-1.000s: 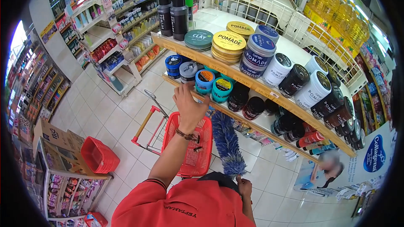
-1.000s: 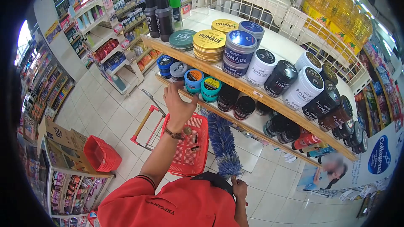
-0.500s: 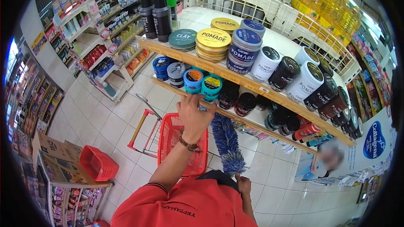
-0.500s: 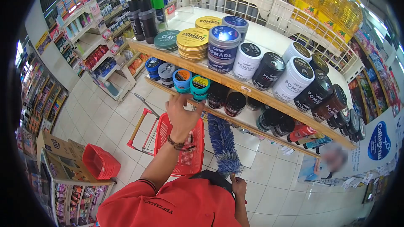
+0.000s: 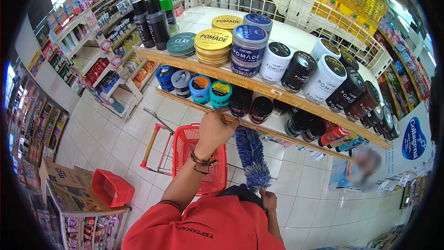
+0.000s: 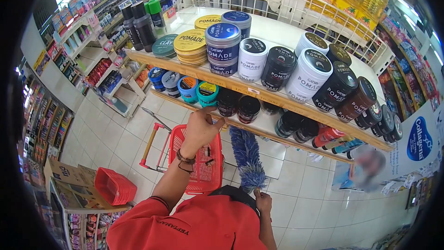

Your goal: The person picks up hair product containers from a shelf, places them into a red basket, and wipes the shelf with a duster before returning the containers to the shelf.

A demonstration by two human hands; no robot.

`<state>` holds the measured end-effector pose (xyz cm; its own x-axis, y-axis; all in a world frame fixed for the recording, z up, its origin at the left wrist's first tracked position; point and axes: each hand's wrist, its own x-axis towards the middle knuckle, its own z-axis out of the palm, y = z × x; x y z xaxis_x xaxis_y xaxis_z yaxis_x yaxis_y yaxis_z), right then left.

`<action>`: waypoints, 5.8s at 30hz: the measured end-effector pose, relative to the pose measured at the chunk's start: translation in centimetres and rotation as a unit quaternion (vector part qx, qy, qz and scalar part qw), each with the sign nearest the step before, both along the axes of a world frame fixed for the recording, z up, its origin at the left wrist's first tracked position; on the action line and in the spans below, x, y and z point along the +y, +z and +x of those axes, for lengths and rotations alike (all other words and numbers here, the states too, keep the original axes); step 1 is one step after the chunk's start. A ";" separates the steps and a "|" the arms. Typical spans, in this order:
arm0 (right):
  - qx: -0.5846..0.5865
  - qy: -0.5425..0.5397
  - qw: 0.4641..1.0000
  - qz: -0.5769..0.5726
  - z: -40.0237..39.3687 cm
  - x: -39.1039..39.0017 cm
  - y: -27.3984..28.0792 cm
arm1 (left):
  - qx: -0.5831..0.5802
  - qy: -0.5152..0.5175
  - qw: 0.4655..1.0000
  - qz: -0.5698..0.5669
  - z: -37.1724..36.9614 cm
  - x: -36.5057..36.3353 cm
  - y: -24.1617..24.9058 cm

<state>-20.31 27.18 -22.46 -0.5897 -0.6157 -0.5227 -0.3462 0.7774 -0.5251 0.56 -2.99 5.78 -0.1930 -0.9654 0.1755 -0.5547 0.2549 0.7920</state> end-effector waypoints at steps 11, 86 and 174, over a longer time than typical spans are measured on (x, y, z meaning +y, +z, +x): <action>-0.021 -0.014 1.000 -0.006 -0.2 0.1 -1.1 | -0.020 -0.004 1.000 -0.007 -0.1 -0.3 -0.1; -0.010 -0.032 0.999 -0.025 -0.7 0.7 -1.0 | -0.226 -0.319 0.907 -0.157 -0.8 -10.8 7.9; -0.027 0.010 0.999 0.024 2.4 2.2 -3.5 | -0.198 -0.203 0.903 -0.323 2.6 -20.6 5.0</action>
